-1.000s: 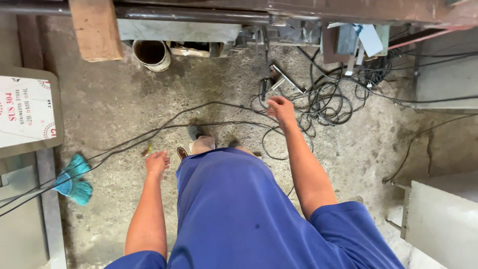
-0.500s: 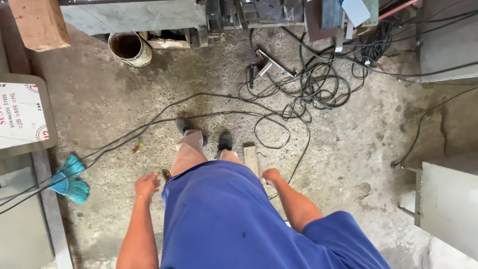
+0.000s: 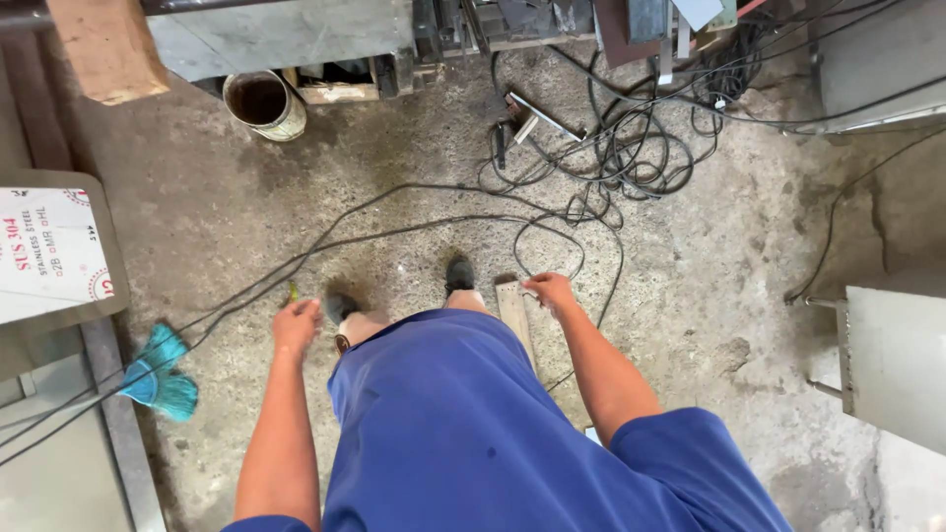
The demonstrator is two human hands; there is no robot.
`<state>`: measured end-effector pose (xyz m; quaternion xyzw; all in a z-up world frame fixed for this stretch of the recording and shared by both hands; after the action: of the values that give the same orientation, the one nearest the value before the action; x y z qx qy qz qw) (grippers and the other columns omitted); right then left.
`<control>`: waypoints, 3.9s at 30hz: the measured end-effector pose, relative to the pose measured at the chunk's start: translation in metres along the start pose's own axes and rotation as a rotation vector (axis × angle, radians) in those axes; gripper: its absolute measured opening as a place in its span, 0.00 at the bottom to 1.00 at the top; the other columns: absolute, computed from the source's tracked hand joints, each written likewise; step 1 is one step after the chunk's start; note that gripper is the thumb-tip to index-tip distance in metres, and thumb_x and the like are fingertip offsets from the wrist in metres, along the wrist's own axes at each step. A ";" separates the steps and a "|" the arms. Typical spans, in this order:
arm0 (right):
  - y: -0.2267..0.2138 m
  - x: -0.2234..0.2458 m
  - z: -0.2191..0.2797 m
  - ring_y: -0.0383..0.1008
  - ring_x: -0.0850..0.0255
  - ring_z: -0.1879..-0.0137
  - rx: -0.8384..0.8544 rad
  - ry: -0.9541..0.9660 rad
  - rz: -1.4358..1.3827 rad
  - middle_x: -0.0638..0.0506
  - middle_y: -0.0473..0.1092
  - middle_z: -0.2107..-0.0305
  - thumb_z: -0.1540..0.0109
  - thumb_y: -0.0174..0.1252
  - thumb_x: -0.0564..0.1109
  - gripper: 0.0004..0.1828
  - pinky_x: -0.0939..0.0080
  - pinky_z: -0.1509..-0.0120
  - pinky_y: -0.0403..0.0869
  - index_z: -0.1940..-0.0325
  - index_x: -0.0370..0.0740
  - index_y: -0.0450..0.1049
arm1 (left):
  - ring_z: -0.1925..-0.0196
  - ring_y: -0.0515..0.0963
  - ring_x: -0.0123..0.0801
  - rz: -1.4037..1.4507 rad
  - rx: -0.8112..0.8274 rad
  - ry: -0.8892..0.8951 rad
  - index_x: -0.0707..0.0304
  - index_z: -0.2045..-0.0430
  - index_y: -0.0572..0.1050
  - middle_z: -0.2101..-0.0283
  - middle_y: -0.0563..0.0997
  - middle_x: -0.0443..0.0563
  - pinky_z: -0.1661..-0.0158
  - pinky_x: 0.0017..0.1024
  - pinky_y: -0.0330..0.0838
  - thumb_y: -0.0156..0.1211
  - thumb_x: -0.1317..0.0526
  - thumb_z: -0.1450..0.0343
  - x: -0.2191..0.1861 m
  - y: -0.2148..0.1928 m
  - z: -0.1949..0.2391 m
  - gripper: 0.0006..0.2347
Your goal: The person positions a stainless steel sheet against a metal frame, clamps it in place with locking pliers, wipes the surface with a cloth, and welds along the seam using an electrode holder, producing sparks.
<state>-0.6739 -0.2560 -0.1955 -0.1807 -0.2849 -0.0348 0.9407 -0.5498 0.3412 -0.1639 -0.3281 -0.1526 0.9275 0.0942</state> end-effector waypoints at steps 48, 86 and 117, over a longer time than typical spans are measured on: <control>0.699 0.860 0.035 0.53 0.37 0.27 -0.479 -0.892 0.574 0.32 0.55 0.34 0.43 0.68 0.55 0.39 0.40 0.25 0.57 0.34 0.31 0.67 | 0.62 0.81 0.24 0.319 -0.085 0.219 0.69 0.43 0.70 0.58 0.79 0.43 0.63 0.25 0.78 0.70 0.47 0.32 -0.544 -0.578 -0.449 0.29; 0.711 0.895 -0.035 0.38 0.36 0.19 -0.519 -0.076 0.664 0.37 0.39 0.22 0.39 0.54 0.74 0.57 0.43 0.21 0.52 0.20 0.32 0.47 | 0.57 0.83 0.57 -1.024 0.654 0.608 0.67 0.61 0.81 0.61 0.83 0.67 0.56 0.48 0.76 0.68 0.44 0.37 -0.529 -0.625 -0.740 0.23; 0.787 1.290 -0.257 0.75 0.47 0.37 -0.084 -0.096 0.611 0.41 0.76 0.46 0.44 0.61 0.70 0.40 0.53 0.35 0.72 0.39 0.40 0.75 | 0.44 0.77 0.53 -0.445 -0.378 0.487 0.64 0.52 0.78 0.51 0.81 0.65 0.43 0.44 0.71 0.65 0.49 0.31 -1.170 -0.682 -1.110 0.20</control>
<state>0.6709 0.4332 0.0618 -0.2981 -0.2599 0.2463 0.8848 1.1063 0.9035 -0.0696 -0.5093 -0.3618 0.7346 0.2646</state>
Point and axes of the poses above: each hand's wrist, its own z-axis away from the middle knuckle, its own y-axis out of the palm, x = y × z, the point moved 7 cm from there along -z, towards the middle knuckle
